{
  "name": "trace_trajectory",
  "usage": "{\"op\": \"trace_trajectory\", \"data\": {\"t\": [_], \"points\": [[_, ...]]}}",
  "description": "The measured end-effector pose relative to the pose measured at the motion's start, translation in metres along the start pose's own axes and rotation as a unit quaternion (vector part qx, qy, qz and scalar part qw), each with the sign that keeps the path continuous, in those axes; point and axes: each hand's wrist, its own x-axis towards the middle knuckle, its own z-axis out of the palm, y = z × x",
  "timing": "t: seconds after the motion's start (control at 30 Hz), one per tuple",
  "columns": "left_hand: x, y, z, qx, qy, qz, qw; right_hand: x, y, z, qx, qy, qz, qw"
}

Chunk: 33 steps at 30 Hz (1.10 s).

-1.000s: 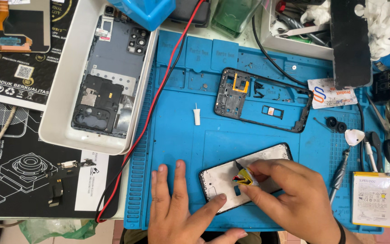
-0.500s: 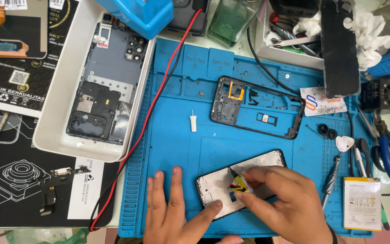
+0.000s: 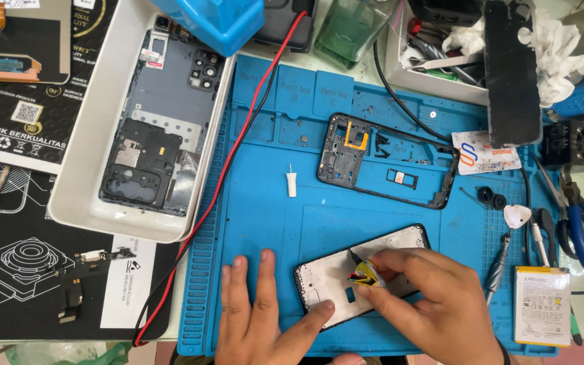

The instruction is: The person applies adhesive from a glue bottle around the edge of a phone frame lying on a blue repair mat, then uses a metal tool to spread and clean the adhesive. They then pick up a replacement screen, align it with the frame, and press it into place while checking the fit.

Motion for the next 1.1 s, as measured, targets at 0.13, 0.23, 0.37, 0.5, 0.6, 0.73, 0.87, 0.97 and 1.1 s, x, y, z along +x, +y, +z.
{"op": "trace_trajectory", "data": {"t": [0.13, 0.23, 0.37, 0.5, 0.6, 0.73, 0.87, 0.97, 1.1], "points": [[0.0, 0.0, 0.001, 0.005, -0.007, -0.006, 1.0, -0.001, 0.001, -0.002, 0.0, 0.007, 0.013, 1.0], [0.0, 0.0, 0.002, 0.009, 0.003, 0.001, 1.0, -0.001, 0.001, -0.002, -0.008, 0.005, 0.014, 1.0], [-0.001, -0.001, 0.002, 0.011, 0.008, 0.002, 1.0, 0.0, 0.001, -0.003, -0.011, 0.012, 0.011, 1.0], [-0.001, -0.003, 0.002, 0.015, 0.003, 0.009, 1.0, -0.001, 0.0, -0.001, 0.004, 0.004, 0.02, 1.0], [-0.001, -0.004, 0.003, 0.015, 0.004, 0.015, 1.0, -0.002, 0.0, -0.001, 0.002, 0.005, 0.018, 1.0], [-0.002, -0.005, 0.005, 0.02, 0.016, 0.025, 0.999, -0.002, 0.003, -0.004, 0.003, 0.011, 0.024, 1.0], [-0.004, -0.005, 0.007, 0.02, 0.012, 0.017, 1.0, -0.002, 0.004, -0.004, 0.005, 0.005, 0.008, 1.0], [-0.006, -0.007, 0.008, 0.026, 0.015, 0.019, 0.999, -0.002, 0.005, -0.005, 0.003, 0.007, 0.017, 1.0], [-0.008, -0.009, 0.012, 0.035, 0.024, 0.023, 0.999, -0.003, 0.008, -0.005, -0.001, 0.014, 0.015, 1.0]]}}
